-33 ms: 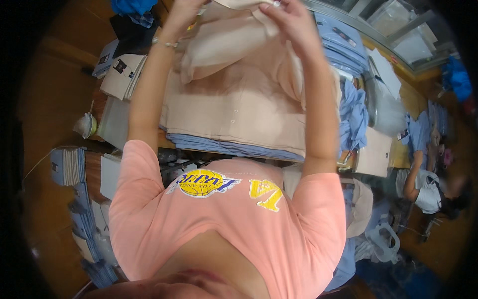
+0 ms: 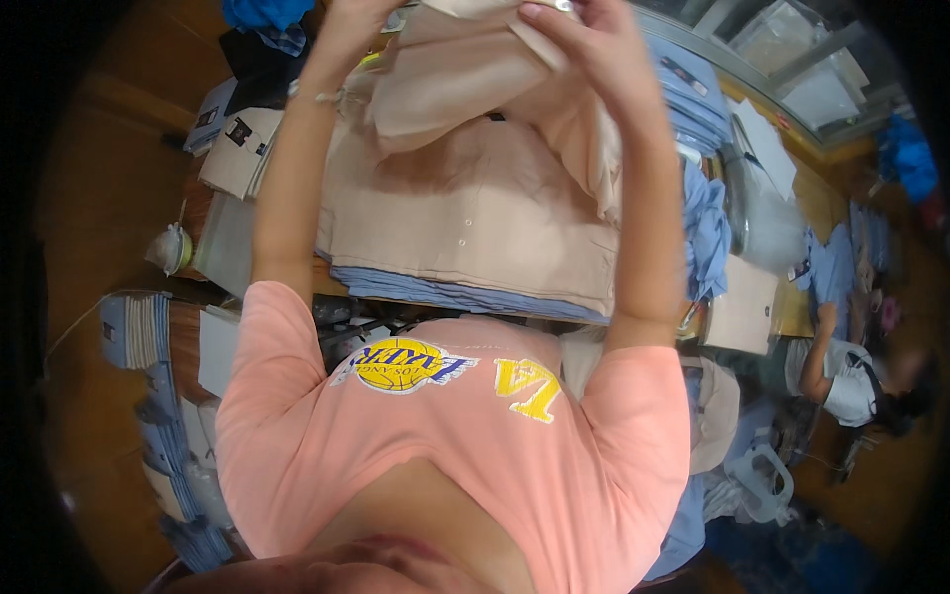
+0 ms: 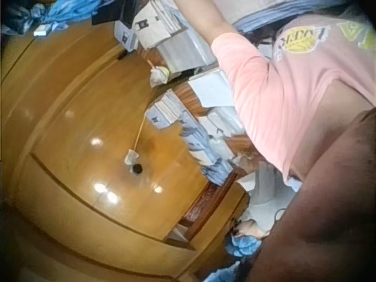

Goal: The person trims loose threads from the collar and button area of several shirts using a pair of shears and flips the garments to check different sections.

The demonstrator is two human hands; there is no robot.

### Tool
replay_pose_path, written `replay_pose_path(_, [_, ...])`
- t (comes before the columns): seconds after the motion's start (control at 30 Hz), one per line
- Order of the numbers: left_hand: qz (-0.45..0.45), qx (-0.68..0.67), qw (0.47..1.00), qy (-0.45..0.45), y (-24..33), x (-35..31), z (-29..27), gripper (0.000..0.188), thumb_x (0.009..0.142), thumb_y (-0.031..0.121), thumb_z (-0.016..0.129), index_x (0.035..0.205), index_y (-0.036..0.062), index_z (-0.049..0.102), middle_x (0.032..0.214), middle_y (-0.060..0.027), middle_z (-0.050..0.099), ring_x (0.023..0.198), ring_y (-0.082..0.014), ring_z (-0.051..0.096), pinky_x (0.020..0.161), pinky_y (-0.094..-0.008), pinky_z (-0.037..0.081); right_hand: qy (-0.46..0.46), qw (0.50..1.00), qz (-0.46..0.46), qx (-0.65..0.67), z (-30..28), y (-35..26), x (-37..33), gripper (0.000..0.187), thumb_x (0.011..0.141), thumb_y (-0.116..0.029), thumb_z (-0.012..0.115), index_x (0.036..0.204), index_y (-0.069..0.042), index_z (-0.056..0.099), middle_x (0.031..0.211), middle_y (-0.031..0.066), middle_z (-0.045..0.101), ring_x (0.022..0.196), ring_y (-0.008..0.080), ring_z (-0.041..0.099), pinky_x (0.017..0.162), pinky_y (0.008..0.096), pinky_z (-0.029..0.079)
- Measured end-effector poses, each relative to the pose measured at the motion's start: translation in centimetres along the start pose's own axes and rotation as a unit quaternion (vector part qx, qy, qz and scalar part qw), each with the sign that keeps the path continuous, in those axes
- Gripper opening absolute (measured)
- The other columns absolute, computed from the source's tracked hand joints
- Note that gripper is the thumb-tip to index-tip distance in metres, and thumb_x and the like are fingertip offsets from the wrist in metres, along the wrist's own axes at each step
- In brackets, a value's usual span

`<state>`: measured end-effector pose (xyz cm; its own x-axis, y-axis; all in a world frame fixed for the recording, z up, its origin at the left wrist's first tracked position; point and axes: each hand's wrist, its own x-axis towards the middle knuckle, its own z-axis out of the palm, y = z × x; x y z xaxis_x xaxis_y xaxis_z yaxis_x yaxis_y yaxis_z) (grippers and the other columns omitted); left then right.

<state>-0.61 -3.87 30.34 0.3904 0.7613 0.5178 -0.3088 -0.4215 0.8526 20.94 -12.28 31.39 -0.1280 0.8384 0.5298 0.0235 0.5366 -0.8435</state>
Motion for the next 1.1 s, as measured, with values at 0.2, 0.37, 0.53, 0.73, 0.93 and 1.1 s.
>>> replay_pose_path(0.2, [-0.074,0.251,0.955,-0.139,-0.9,-11.5,5.0,0.017,0.078,0.011,0.067,0.091,0.0011,0.066,0.081,-0.0051,0.063,0.072,-0.0110,0.057,0.065,-0.0236,0.046,-0.136,0.962,0.120,-0.205,-4.8,2.4,-11.2,0.022,0.075,-0.018,0.070,0.087,-0.001,0.063,0.081,0.0034,0.061,0.073,0.0108,0.054,0.066,0.0246,0.043])
replay_pose_path(0.37, [-0.187,0.330,0.910,-0.169,-11.1,-20.9,6.1,0.018,0.073,0.005,0.064,0.090,-0.0003,0.064,0.081,-0.0120,0.059,0.073,-0.0263,0.058,0.068,-0.0314,0.047,-0.021,0.932,0.163,-0.322,-1.0,13.3,-23.9,0.018,0.068,-0.010,0.069,0.086,-0.006,0.065,0.084,0.0072,0.056,0.080,0.0255,0.052,0.069,0.0324,0.042])
replay_pose_path(0.53, [-0.150,0.396,0.887,-0.185,-12.0,-22.3,5.7,0.021,0.073,0.002,0.063,0.094,0.0013,0.064,0.092,-0.0111,0.058,0.082,-0.0281,0.058,0.072,-0.0319,0.047,0.107,0.902,0.111,-0.404,4.3,12.6,-26.0,0.025,0.066,-0.006,0.066,0.090,-0.011,0.064,0.092,0.0053,0.055,0.090,0.0239,0.049,0.077,0.0373,0.035])
replay_pose_path(0.73, [-0.125,0.366,0.897,-0.213,-11.4,-20.8,5.8,0.015,0.073,0.002,0.062,0.087,-0.0004,0.056,0.088,-0.0124,0.055,0.082,-0.0310,0.056,0.071,-0.0355,0.046,0.083,0.892,0.097,-0.434,6.7,13.1,-25.7,0.029,0.069,-0.011,0.067,0.097,-0.012,0.062,0.099,0.0037,0.055,0.093,0.0237,0.048,0.078,0.0378,0.034])
replay_pose_path(0.93, [-0.088,0.340,0.895,-0.276,-10.9,-19.9,5.3,0.012,0.075,0.004,0.061,0.083,-0.0007,0.054,0.091,-0.0125,0.057,0.083,-0.0306,0.056,0.072,-0.0357,0.046,0.091,0.867,0.151,-0.467,6.5,13.9,-25.7,0.026,0.070,-0.017,0.070,0.095,-0.012,0.066,0.095,0.0015,0.060,0.089,0.0213,0.051,0.078,0.0353,0.033])
replay_pose_path(1.1, [-0.042,0.367,0.877,-0.306,-11.9,-20.5,4.8,0.012,0.075,0.006,0.061,0.085,-0.0009,0.059,0.098,-0.0128,0.061,0.088,-0.0291,0.057,0.076,-0.0353,0.047,0.066,0.871,0.168,-0.457,6.3,13.8,-25.8,0.022,0.072,-0.018,0.069,0.093,-0.012,0.067,0.090,0.0008,0.061,0.089,0.0197,0.051,0.077,0.0349,0.032])
